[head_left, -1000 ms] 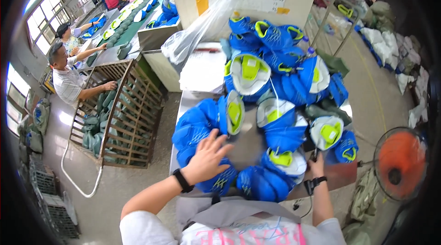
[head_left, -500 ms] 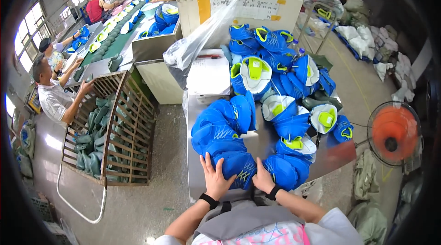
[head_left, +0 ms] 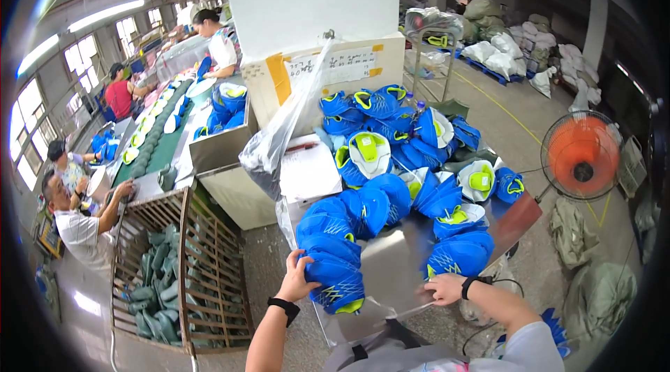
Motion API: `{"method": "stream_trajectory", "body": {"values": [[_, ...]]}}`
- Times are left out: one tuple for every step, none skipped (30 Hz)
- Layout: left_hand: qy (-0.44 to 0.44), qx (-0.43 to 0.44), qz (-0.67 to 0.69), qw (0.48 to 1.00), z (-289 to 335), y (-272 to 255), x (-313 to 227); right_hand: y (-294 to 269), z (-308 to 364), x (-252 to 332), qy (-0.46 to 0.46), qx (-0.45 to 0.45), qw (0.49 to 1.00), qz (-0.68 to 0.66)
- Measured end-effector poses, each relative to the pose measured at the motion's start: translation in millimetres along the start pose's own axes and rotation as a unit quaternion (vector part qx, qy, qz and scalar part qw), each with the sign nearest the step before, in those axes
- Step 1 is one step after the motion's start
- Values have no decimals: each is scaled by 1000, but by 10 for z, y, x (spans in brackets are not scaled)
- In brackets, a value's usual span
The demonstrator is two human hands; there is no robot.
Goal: Sorting and transporting blue and green shoe upper components from a table into baskets and bags in a factory.
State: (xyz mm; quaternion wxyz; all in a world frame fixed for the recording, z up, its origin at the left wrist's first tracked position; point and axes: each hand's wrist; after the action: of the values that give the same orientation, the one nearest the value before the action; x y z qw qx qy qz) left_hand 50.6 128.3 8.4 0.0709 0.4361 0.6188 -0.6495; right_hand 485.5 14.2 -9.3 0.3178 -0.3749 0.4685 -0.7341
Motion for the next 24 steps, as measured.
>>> {"method": "stream_trajectory", "body": {"values": [[-1,25,14,1000,-43,-67,53,5,-14,3,4,-6,1000,0],[2,29,10,1000,-76,-94,79,26,-39,9,11,-34,999,-4],[3,56,24,998,-96,-115,97,52,-71,29,17,-62,998,-9],[4,82,39,996,-153,-134,97,33,-109,69,65,-5,997,-30],[7,95,23,995,-162,-136,94,-21,-170,131,64,-10,997,-33],[5,70,35,997,-161,-105,54,-73,-232,213,197,-21,977,-79],[3,49,44,998,-157,-91,30,-115,-336,311,327,-32,936,-130],[-18,59,63,996,-126,-86,43,-261,-426,339,359,-55,912,-188],[-23,67,57,996,-80,-58,147,-388,-574,289,357,-149,892,-234],[-52,48,115,991,-25,2,285,-575,-724,188,348,-239,864,-274],[-81,28,173,981,8,55,419,-845,-914,-17,319,-336,840,-283],[-93,43,316,943,16,111,492,-991,-1066,-268,350,-398,824,-203],[-95,50,315,943,-49,125,487,-1131,-1193,-626,385,-455,785,-167],[-112,70,348,928,-104,117,469,-1281,-1307,-1017,464,-465,737,-160],[-130,90,382,911,-141,116,429,-1397,-1379,-1320,540,-467,684,-149],[-139,89,412,896,-188,93,375,-1469,-1453,-1506,589,-421,645,-245],[-141,89,410,897,-198,117,432,-1516,-1532,-1629,628,-373,597,-333],[-117,119,428,888,-223,171,544,-1448,-1609,-1691,594,-330,601,-420],[-94,148,445,878,-265,193,689,-1310,-1798,-1713,524,-379,626,-436],[-109,142,460,870,-230,179,795,-1401,-2018,-1501,516,-390,634,-423],[-117,133,462,869,-219,143,927,-1504,-2245,-1278,508,-402,643,-409],[-108,161,451,871,-333,125,931,-1293,-2369,-1255,467,-540,616,-334],[-102,184,436,875,-408,67,1001,-1191,-2470,-1205,470,-536,618,-333],[-111,204,448,863,-450,79,1066,-1097,-2509,-1170,469,-597,576,-302]]}}
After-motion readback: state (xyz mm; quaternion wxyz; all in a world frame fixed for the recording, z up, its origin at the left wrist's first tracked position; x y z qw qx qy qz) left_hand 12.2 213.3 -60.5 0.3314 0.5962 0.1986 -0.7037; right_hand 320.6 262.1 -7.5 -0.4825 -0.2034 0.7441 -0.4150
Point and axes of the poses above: each hand's wrist, its own z-axis away from the middle knuckle, its own y-axis out of the palm, x = y × z, and after that the axes turned 5 degrees about x, right-handed
